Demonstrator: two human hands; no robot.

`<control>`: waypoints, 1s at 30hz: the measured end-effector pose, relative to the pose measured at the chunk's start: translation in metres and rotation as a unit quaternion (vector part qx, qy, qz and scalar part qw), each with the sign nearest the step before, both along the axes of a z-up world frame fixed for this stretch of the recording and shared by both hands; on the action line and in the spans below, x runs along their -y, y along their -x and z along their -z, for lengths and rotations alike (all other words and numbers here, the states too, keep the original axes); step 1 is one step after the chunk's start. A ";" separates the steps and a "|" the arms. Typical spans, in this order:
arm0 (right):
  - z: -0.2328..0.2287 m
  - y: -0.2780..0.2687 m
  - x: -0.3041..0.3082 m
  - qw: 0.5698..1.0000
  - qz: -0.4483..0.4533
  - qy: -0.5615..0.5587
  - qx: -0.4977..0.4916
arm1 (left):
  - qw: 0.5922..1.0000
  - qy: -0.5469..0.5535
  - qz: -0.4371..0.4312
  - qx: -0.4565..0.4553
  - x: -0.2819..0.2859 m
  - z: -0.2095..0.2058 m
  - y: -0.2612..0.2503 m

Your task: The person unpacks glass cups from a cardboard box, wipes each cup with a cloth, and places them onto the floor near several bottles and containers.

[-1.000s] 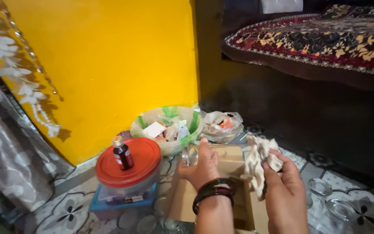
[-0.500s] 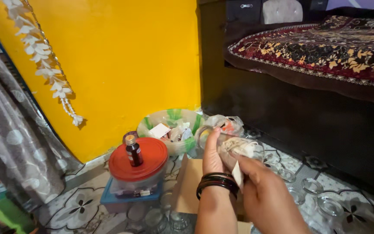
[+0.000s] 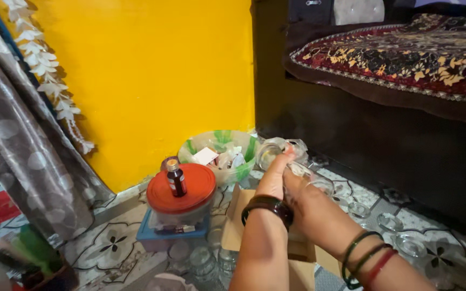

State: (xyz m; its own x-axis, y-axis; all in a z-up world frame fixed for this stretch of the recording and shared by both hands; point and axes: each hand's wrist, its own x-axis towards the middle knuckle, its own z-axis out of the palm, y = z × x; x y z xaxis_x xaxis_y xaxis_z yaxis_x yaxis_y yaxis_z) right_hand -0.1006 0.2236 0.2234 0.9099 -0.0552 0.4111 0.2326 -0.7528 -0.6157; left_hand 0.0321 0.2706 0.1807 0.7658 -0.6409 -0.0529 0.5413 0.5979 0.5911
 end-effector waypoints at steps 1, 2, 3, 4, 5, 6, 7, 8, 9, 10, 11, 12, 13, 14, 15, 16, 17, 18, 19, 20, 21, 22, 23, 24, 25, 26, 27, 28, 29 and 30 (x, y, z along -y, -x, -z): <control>0.004 0.000 0.004 0.999 -0.011 0.004 0.031 | 1.000 -0.005 -0.012 0.011 0.005 0.003 -0.006; 0.008 -0.001 0.005 1.000 0.009 0.007 0.004 | 0.999 -0.011 -0.024 0.021 0.008 0.006 -0.010; 0.011 -0.003 0.007 0.999 0.027 0.012 -0.023 | 0.995 -0.055 -0.072 0.050 0.010 0.007 -0.011; 0.012 -0.004 0.009 0.998 0.046 0.018 -0.049 | 0.985 -0.100 -0.120 0.077 0.010 0.006 -0.009; 0.012 -0.003 0.010 0.992 0.016 -0.105 -0.067 | 0.970 -0.146 -0.167 0.104 0.007 0.003 -0.005; 0.010 -0.002 0.012 0.970 -0.013 -0.226 -0.083 | 0.989 -0.073 -0.110 0.072 0.003 0.000 0.002; 0.007 -0.003 0.011 0.933 -0.044 -0.344 -0.097 | 0.998 -0.001 -0.054 0.041 -0.005 -0.005 0.011; 0.001 -0.005 0.009 0.860 -0.097 -0.498 -0.055 | 0.997 0.072 0.003 0.009 -0.011 -0.011 0.018; -0.004 -0.007 0.008 0.758 -0.144 -0.636 -0.010 | 0.993 0.114 0.020 0.009 -0.011 -0.017 0.025; -0.008 -0.007 0.006 0.630 -0.186 -0.753 0.035 | 0.987 0.155 0.038 0.009 -0.008 -0.023 0.032; -0.009 -0.007 0.003 0.614 -0.170 -0.769 0.049 | 0.979 0.196 0.055 0.009 -0.005 -0.025 0.038; -0.009 -0.009 0.000 0.597 -0.153 -0.785 0.063 | 0.978 0.204 0.051 0.001 -0.004 -0.027 0.040; -0.010 -0.012 -0.002 0.580 -0.138 -0.799 0.077 | 0.976 0.213 0.045 -0.005 -0.004 -0.028 0.039; -0.008 -0.014 -0.003 0.630 -0.144 -0.760 0.070 | 0.974 0.222 0.039 -0.011 -0.004 -0.028 0.038; -0.005 -0.016 -0.004 0.677 -0.149 -0.718 0.064 | 0.982 0.183 0.050 -0.007 -0.005 -0.027 0.035; 0.000 -0.018 -0.004 0.722 -0.154 -0.672 0.058 | 0.988 0.143 0.062 -0.003 -0.008 -0.025 0.030; 0.008 -0.018 -0.001 0.840 -0.089 -0.529 0.083 | 0.992 0.105 0.075 0.000 -0.007 -0.024 0.026; 0.018 -0.017 0.001 0.925 -0.019 -0.365 0.105 | 0.996 0.054 0.071 0.019 -0.003 -0.022 0.023; 0.030 -0.016 0.003 0.973 0.050 -0.188 0.121 | 0.997 0.000 0.065 0.036 0.000 -0.019 0.020; 0.036 -0.022 0.010 0.983 0.058 -0.119 0.128 | 0.995 -0.055 0.050 0.064 0.006 -0.019 0.015; 0.038 -0.033 0.017 0.987 0.065 -0.052 0.135 | 0.990 -0.105 0.029 0.093 0.009 -0.018 0.011; 0.041 -0.040 0.022 0.987 0.072 0.015 0.142 | 0.983 -0.144 0.009 0.117 0.011 -0.015 0.011; 0.046 -0.040 0.024 0.986 0.027 0.000 0.162 | 0.975 -0.177 -0.014 0.136 0.013 -0.014 0.010; 0.049 -0.037 0.025 0.983 -0.019 -0.014 0.182 | 0.967 -0.202 -0.032 0.153 0.013 -0.012 0.009; 0.047 -0.036 0.026 0.977 -0.066 -0.025 0.203 | 0.960 -0.219 -0.054 0.168 0.015 -0.015 0.007; 0.041 -0.035 0.026 0.976 -0.080 -0.040 0.199 | 0.954 -0.231 -0.074 0.179 0.015 -0.016 0.007; 0.036 -0.031 0.024 0.976 -0.093 -0.056 0.191 | 0.951 -0.233 -0.089 0.183 0.014 -0.015 0.011; 0.030 -0.026 0.022 0.975 -0.106 -0.073 0.183 | 0.951 -0.229 -0.103 0.182 0.012 -0.015 0.015; 0.022 -0.020 0.019 0.981 -0.042 -0.152 0.116 | 0.962 -0.191 -0.101 0.168 0.012 -0.018 0.017; 0.015 -0.014 0.017 0.972 0.023 -0.229 0.047 | 0.979 -0.120 -0.082 0.141 0.008 -0.020 0.020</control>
